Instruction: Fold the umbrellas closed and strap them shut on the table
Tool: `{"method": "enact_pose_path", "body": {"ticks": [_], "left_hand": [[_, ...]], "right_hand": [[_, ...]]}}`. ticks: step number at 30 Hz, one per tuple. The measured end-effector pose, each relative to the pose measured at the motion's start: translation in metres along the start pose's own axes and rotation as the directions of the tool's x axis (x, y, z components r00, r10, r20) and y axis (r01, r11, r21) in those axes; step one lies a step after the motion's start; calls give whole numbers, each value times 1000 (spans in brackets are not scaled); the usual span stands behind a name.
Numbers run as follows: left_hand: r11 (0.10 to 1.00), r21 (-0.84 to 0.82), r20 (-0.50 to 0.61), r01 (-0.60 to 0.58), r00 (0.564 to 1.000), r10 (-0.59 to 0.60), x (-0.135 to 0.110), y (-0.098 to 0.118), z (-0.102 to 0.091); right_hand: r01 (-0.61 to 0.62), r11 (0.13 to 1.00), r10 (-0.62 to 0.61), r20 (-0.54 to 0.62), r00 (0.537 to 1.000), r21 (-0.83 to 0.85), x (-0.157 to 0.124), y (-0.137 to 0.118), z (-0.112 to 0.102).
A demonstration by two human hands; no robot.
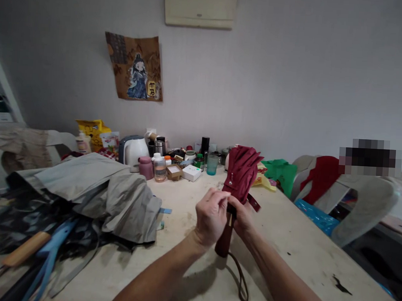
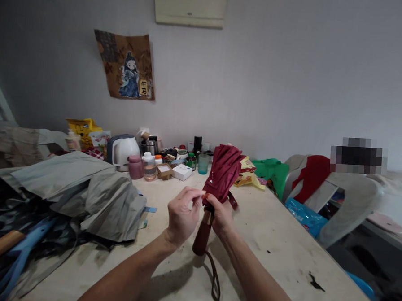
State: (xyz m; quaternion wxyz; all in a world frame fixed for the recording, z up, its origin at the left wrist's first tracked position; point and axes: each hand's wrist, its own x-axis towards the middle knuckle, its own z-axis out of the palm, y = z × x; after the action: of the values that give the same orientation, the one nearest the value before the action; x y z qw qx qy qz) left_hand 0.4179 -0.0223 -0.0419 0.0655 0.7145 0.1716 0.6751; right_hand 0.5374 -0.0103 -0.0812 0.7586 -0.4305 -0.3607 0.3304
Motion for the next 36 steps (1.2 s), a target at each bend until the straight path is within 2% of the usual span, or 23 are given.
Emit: {"method": "enact_pose_path", "body": {"ticks": [2, 3, 5, 7, 11, 15, 18, 21, 24, 27, 29, 31, 33, 34, 35, 36], "left_hand": [[968, -130, 6, 216, 976, -217, 9, -9, -3], [922, -202, 27, 329, 943, -331, 13, -13, -4], [788, -339, 81, 514, 850, -520, 19, -23, -3], [654, -444, 138, 612, 768, -625, 21, -32, 0], [462, -527, 275, 713, 658, -702, 16, -48, 10], [346, -531, 449, 774, 603, -659, 9, -57, 13], [220, -548, 558, 807, 549, -622, 10, -53, 8], [107, -587, 652, 803, 547, -525, 13, -44, 1], [122, -552, 737, 825, 551, -391, 15, -37, -5], [182, -519, 709, 835, 540, -454, 14, -34, -6], [179, -521, 674, 835, 531, -513, 14, -34, -6], [160, -539, 654, 827, 531, -539, 16, -36, -7], [136, -554, 643, 822, 525, -558, 20, -38, -11], [124, -560, 638, 819, 522, -566, 22, -39, -13], [109, -565, 638, 818, 517, -570, 23, -39, -16], [88, -571, 644, 816, 512, -568, 24, -40, -18]], "right_hand": [[-46, 999, 47, -66, 997, 21, 5, -3, -3], [-52, 998, 54, -83, 995, 25, 7, -5, -4], [-24, 1000, 25, -67, 997, 17, 8, -8, -4], [-1, 1000, 1, -19, 1000, 13, 4, -11, -2], [-43, 997, 37, 105, 994, 57, -10, -16, 8], [-133, 988, 118, 178, 977, 75, -23, -20, 13], [-219, 971, 187, 262, 947, 99, -27, -24, 13], [-300, 942, 242, 319, 916, 148, -31, -28, 13], [-335, 928, 262, 356, 897, 160, -38, -27, 18], [-335, 932, 266, 368, 891, 139, -44, -23, 23], [-326, 938, 259, 391, 883, 115, -41, -24, 20], [-284, 959, 250, 486, 838, -4, -29, -29, 9], [-161, 965, 252, 555, 793, -207, -11, -37, -7], [-82, 948, 243, 533, 810, -308, 0, -41, -15], [-31, 946, 185, 458, 870, -323, 9, -43, -22], [20, 945, 120, 405, 906, -326, 16, -43, -27]]}}
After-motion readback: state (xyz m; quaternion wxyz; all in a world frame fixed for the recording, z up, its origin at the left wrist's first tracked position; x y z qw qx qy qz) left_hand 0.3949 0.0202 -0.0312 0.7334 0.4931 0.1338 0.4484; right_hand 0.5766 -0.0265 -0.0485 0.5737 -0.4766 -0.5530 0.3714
